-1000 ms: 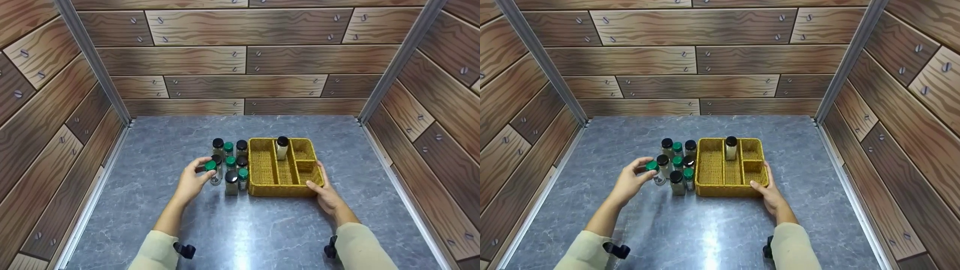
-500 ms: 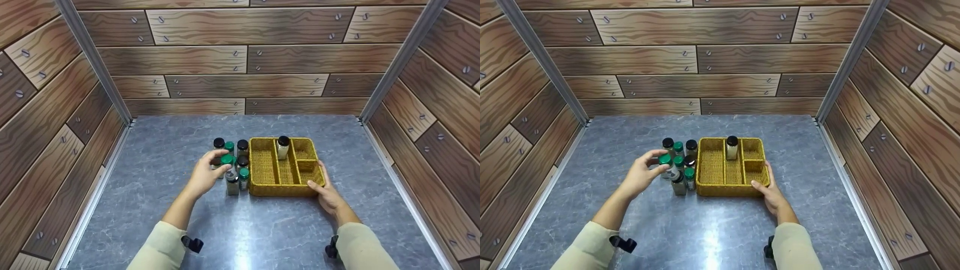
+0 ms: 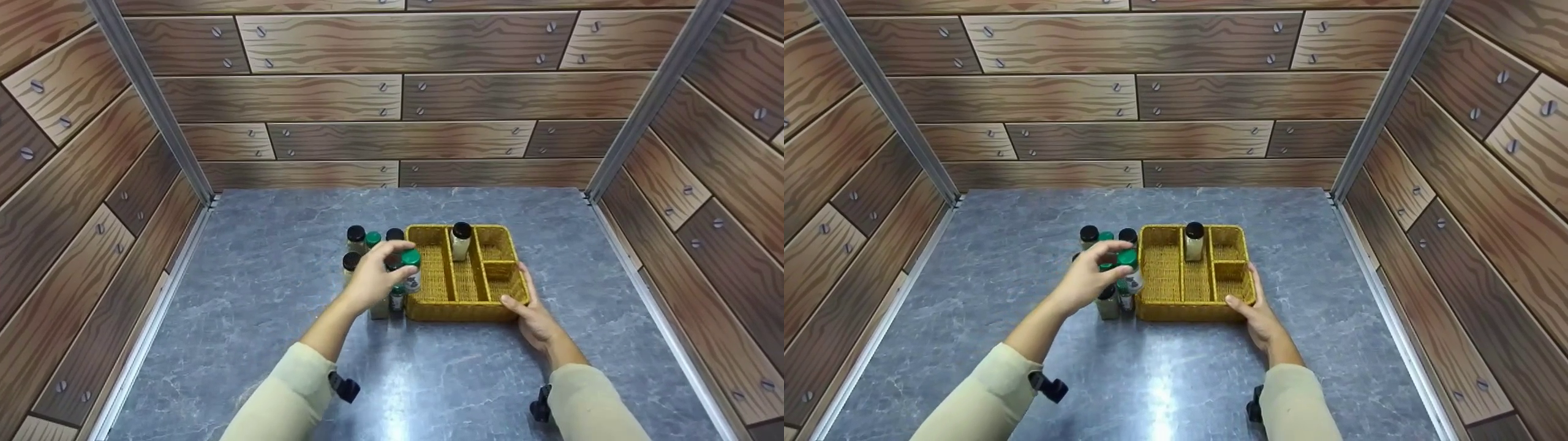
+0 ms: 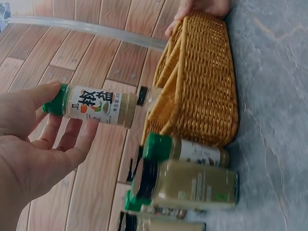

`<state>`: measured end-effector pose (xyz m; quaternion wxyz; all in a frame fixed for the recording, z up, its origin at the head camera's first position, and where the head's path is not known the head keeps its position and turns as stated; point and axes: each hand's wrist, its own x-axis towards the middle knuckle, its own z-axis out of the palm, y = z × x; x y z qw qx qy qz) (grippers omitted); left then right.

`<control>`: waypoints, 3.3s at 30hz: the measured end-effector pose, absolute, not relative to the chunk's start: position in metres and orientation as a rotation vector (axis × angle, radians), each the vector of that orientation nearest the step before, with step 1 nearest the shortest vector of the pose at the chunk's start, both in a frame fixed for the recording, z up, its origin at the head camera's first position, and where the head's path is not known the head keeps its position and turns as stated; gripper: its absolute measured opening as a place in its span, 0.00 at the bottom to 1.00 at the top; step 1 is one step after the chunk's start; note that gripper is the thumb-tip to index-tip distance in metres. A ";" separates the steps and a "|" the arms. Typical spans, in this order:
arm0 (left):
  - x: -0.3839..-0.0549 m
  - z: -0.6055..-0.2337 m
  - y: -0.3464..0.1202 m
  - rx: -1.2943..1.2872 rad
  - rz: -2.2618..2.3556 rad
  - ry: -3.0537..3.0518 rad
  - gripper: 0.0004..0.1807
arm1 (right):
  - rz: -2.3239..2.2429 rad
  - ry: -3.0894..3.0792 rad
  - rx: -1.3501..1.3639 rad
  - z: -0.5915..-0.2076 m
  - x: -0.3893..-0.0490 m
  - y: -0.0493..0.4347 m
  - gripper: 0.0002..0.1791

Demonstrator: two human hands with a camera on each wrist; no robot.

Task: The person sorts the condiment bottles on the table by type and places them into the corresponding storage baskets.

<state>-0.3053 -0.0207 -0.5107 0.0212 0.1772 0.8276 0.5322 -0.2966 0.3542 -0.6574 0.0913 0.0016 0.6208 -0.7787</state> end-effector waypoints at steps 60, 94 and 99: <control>-0.352 -0.567 0.163 0.702 1.377 2.731 0.25 | -2.323 1.853 0.033 -0.660 -0.295 0.351 0.58; -0.349 -0.592 0.182 0.682 1.286 2.944 0.30 | -2.347 1.848 0.050 -0.657 -0.295 0.354 0.56; -0.348 -0.596 0.182 0.670 1.297 2.961 0.34 | -2.338 1.860 0.056 -0.657 -0.294 0.355 0.56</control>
